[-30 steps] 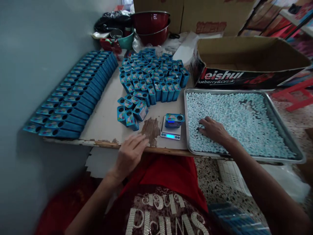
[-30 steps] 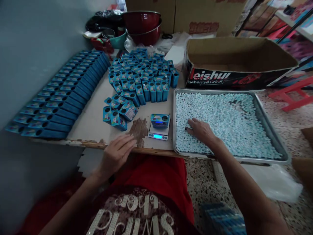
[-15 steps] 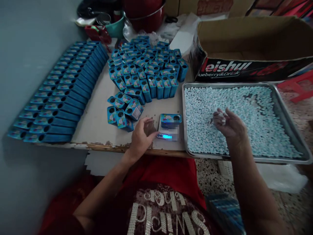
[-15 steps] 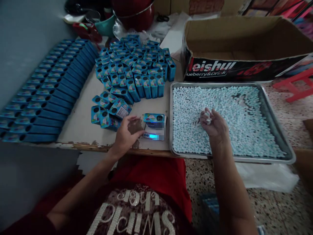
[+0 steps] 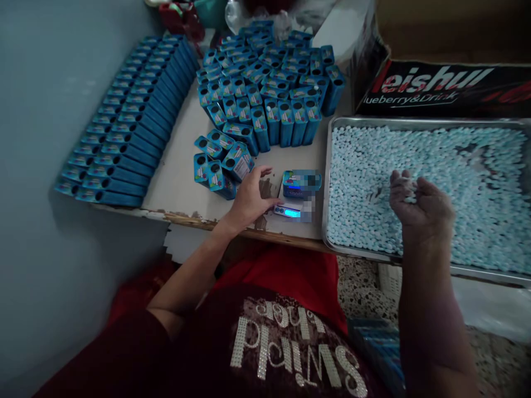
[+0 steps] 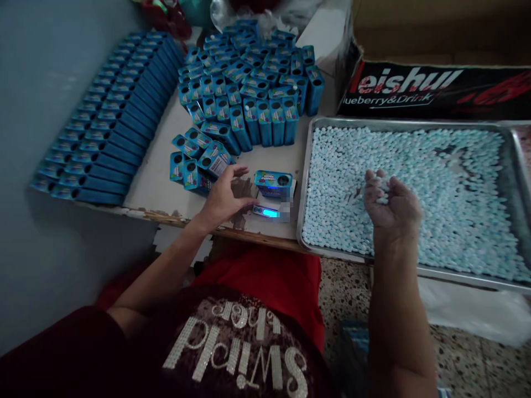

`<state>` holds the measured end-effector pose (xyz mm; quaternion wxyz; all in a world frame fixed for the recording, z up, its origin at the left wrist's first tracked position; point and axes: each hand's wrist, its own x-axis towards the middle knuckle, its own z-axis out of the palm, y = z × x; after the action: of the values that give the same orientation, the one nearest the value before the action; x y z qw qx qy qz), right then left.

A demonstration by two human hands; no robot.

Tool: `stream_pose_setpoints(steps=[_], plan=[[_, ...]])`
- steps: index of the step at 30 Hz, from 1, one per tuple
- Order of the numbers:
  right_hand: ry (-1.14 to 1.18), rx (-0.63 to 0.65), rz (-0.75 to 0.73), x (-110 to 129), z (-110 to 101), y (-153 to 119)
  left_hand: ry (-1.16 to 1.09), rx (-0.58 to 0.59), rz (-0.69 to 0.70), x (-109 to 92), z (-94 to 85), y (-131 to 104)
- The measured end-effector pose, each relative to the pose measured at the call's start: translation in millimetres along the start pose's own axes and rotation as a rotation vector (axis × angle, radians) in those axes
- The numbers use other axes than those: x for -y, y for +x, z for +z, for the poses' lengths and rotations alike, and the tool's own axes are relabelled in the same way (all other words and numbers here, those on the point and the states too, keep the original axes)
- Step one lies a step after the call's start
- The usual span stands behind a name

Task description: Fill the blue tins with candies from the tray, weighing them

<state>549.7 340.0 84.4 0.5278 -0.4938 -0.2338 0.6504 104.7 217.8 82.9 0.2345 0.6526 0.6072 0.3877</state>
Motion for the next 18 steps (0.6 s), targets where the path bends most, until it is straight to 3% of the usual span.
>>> stream_pose_setpoints(steps=[2, 7, 13, 18], plan=[[0.046, -0.026, 0.064, 4.6, 9.4, -6.0, -0.014, 0.001, 0.020, -2.3, 1.7, 1.6], [-0.192, 0.081, 0.048, 9.9, 17.0, -21.4, -0.024, -0.018, 0.053, -10.2, 15.9, 8.7], [-0.009, 0.039, -0.001, 0.2, 11.3, -13.0, -0.078, 0.010, -0.007, -15.3, 27.7, 11.6], [-0.375, 0.224, -0.120, -0.9, 16.5, -17.1, -0.103, 0.026, -0.047, -29.0, 27.2, 8.3]])
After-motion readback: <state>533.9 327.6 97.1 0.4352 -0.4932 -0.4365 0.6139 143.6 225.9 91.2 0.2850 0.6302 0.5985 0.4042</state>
